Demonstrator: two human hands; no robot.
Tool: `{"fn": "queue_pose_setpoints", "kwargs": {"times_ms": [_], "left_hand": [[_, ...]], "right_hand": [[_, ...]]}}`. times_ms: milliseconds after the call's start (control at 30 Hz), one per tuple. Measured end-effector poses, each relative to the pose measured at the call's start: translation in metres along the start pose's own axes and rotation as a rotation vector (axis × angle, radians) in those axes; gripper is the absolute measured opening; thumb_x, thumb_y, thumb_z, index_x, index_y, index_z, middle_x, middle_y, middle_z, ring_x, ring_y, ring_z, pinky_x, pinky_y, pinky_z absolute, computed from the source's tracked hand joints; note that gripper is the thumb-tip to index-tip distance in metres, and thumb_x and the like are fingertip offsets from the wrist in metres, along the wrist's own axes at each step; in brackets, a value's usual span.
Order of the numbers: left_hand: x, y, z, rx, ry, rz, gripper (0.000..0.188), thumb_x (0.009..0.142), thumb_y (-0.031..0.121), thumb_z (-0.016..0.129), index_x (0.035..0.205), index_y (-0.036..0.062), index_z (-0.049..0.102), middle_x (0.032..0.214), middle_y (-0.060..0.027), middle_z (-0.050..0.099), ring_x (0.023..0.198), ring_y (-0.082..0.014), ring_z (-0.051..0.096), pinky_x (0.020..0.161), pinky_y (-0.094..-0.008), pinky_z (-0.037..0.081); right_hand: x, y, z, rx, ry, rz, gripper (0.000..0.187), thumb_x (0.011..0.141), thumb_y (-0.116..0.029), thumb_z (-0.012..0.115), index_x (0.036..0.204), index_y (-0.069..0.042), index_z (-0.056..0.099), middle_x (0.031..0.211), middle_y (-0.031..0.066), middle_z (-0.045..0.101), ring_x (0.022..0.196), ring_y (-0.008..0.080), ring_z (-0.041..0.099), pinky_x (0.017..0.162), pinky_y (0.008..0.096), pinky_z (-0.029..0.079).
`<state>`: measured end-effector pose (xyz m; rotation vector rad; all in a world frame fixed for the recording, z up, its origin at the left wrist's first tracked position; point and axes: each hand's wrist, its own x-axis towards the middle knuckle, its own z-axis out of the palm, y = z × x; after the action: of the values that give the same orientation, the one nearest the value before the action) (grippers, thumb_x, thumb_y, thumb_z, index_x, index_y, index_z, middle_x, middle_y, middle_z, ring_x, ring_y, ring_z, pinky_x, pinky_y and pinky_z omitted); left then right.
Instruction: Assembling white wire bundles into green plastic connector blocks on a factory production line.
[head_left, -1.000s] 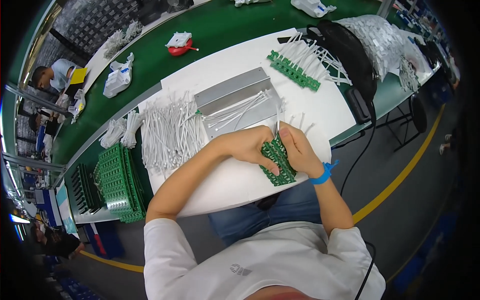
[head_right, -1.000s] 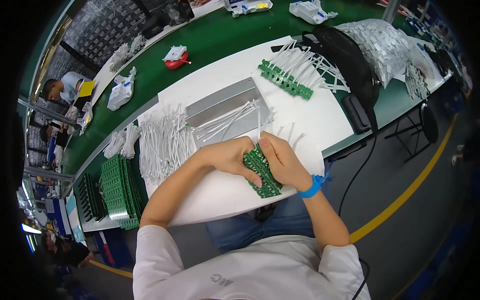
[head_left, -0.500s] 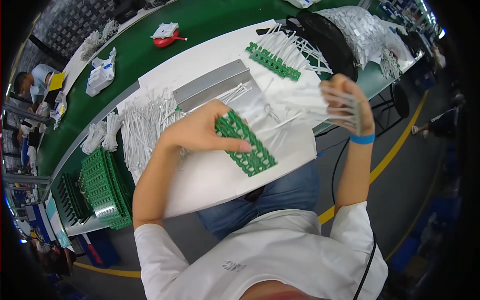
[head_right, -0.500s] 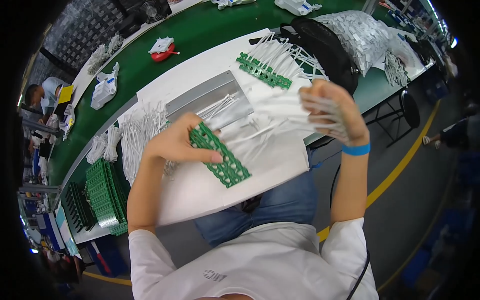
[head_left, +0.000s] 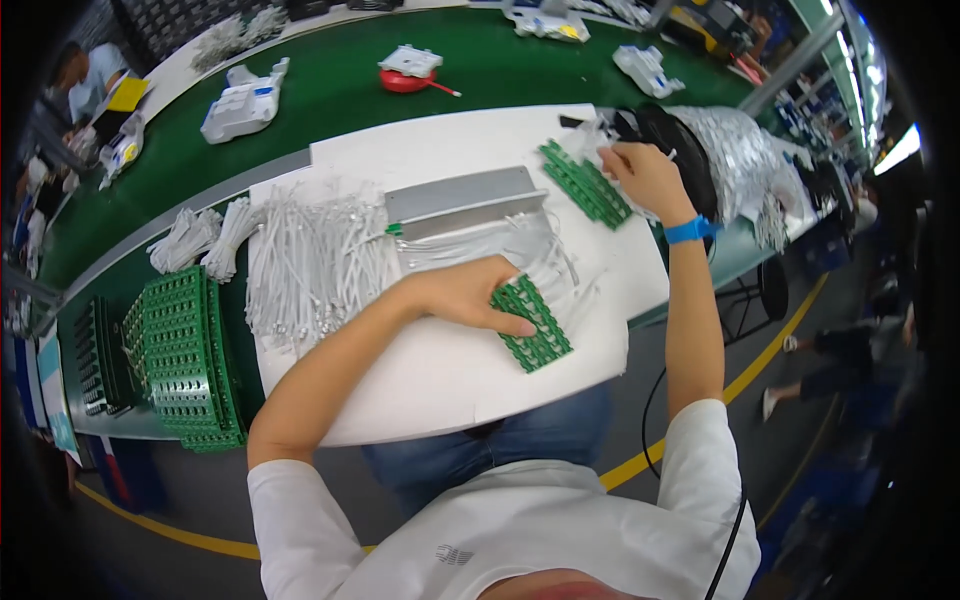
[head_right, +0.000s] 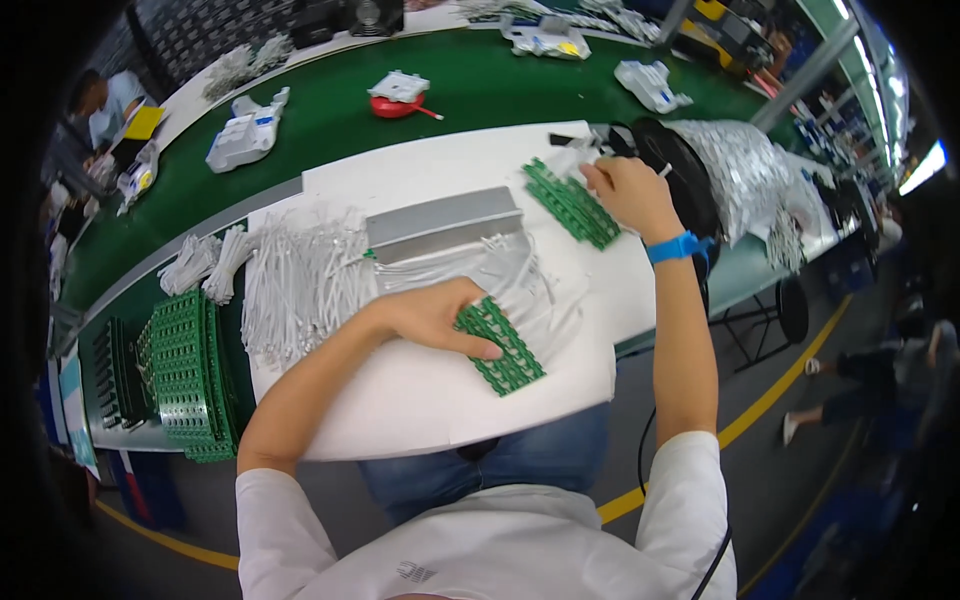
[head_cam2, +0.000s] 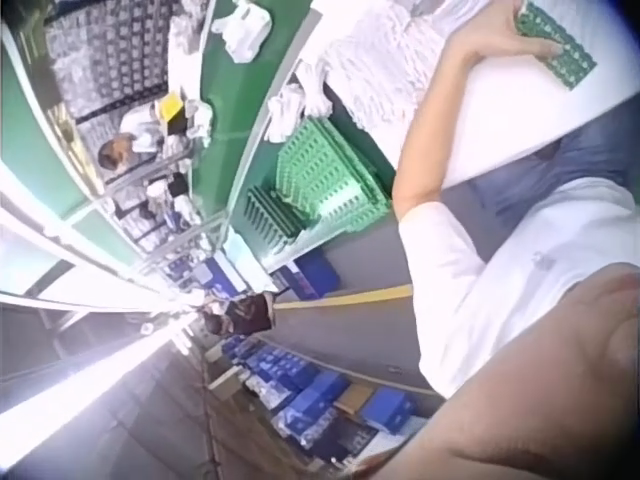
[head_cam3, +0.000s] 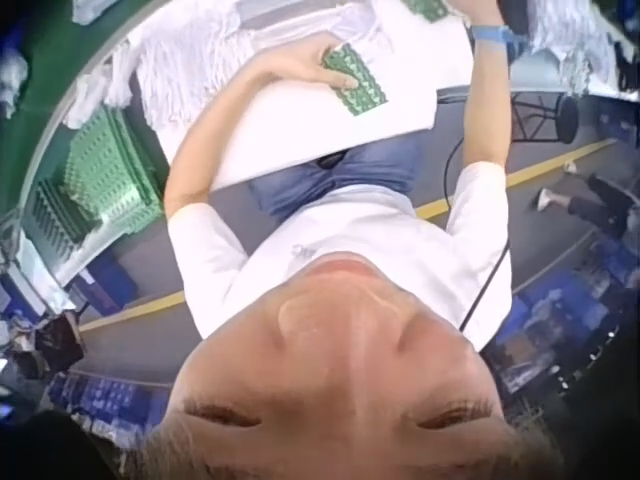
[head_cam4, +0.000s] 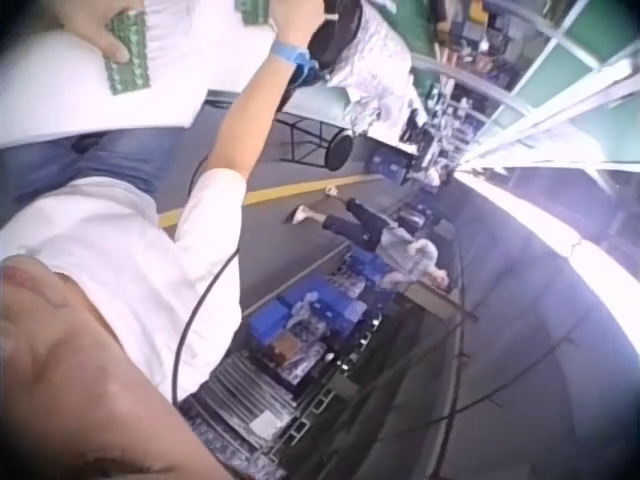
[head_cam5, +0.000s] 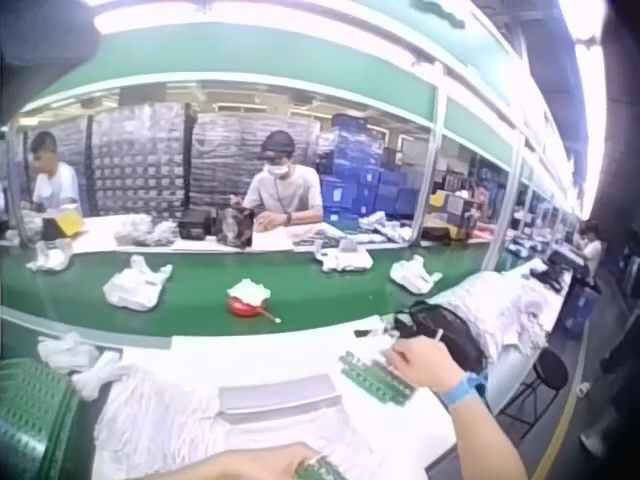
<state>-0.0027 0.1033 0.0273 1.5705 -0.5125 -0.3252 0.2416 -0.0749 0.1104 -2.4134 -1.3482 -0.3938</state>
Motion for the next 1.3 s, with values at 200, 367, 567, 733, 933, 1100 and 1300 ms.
{"fn": "queue_pose_setpoints", "kwargs": {"times_ms": [200, 367, 567, 733, 933, 1100, 1300], "left_hand": [[0.001, -0.004, -0.005, 0.12, -0.095, 0.073, 0.025, 0.085, 0.015, 0.071, 0.1, -0.0043, 0.067, 0.085, -0.0066, 0.07, 0.075, -0.0082, 0.059, 0.068, -0.0264, 0.049], [0.004, 0.012, 0.004, 0.197, -0.292, 0.043, 0.019, 0.084, 0.013, 0.068, 0.091, -0.0041, 0.062, 0.077, -0.0101, 0.066, 0.07, -0.0131, 0.058, 0.065, -0.0318, 0.048], [-0.002, 0.024, -0.002, 0.281, -0.303, 0.032, 0.018, 0.084, 0.011, 0.065, 0.092, -0.0045, 0.063, 0.08, -0.0121, 0.067, 0.071, -0.0164, 0.059, 0.066, -0.0334, 0.048], [-0.016, 0.038, -0.016, 0.287, -0.26, -0.046, 0.017, 0.084, 0.008, 0.065, 0.095, -0.004, 0.061, 0.081, -0.0097, 0.066, 0.072, -0.0141, 0.058, 0.067, -0.0308, 0.049], [-0.013, 0.042, -0.012, 0.05, -0.244, -0.014, 0.015, 0.092, 0.006, 0.059, 0.103, -0.0053, 0.059, 0.097, -0.0087, 0.066, 0.076, -0.0126, 0.062, 0.069, -0.0277, 0.054], [-0.004, 0.023, -0.009, -0.113, -0.09, -0.116, 0.023, 0.094, 0.01, 0.061, 0.109, -0.0067, 0.059, 0.1, -0.0102, 0.068, 0.082, -0.0125, 0.066, 0.074, -0.026, 0.056], [0.002, 0.013, 0.004, -0.035, 0.02, -0.17, 0.022, 0.091, 0.007, 0.064, 0.108, -0.0063, 0.06, 0.095, -0.0073, 0.068, 0.08, -0.0106, 0.065, 0.073, -0.0251, 0.053]], "right_hand": [[0.099, -0.06, 0.048, 0.338, 0.162, -0.136, 0.039, 0.087, -0.039, 0.068, 0.102, -0.003, 0.062, 0.085, 0.0126, 0.067, 0.079, 0.0232, 0.066, 0.07, 0.0345, 0.052], [0.172, -0.1, 0.129, 0.108, 0.093, -0.208, 0.097, 0.069, -0.059, 0.078, 0.14, -0.005, 0.038, 0.127, 0.0264, 0.052, 0.108, 0.0352, 0.06, 0.088, 0.0414, 0.051], [0.211, -0.101, 0.166, 0.322, 0.115, 0.086, 0.113, 0.062, -0.062, 0.08, 0.144, -0.001, 0.032, 0.123, 0.0299, 0.057, 0.112, 0.0401, 0.06, 0.094, 0.0395, 0.049], [0.174, -0.092, 0.132, 0.409, 0.094, 0.076, 0.106, 0.064, -0.057, 0.081, 0.141, -0.001, 0.036, 0.112, 0.0261, 0.064, 0.099, 0.0362, 0.066, 0.086, 0.0383, 0.053], [0.099, -0.083, 0.11, 0.463, -0.123, -0.221, 0.096, 0.071, -0.043, 0.082, 0.143, -0.003, 0.034, 0.123, 0.0278, 0.059, 0.112, 0.0377, 0.06, 0.096, 0.0406, 0.046], [0.054, -0.075, 0.04, 0.873, 0.147, -0.19, 0.051, 0.095, -0.026, 0.062, 0.134, 0.001, 0.043, 0.122, 0.0155, 0.057, 0.106, 0.0228, 0.061, 0.089, 0.0311, 0.048], [-0.105, -0.089, -0.045, 0.675, 0.39, -0.146, 0.025, 0.099, -0.012, 0.044, 0.08, 0.0, 0.056, 0.072, 0.0062, 0.058, 0.057, 0.01, 0.049, 0.051, 0.0254, 0.037]]}}
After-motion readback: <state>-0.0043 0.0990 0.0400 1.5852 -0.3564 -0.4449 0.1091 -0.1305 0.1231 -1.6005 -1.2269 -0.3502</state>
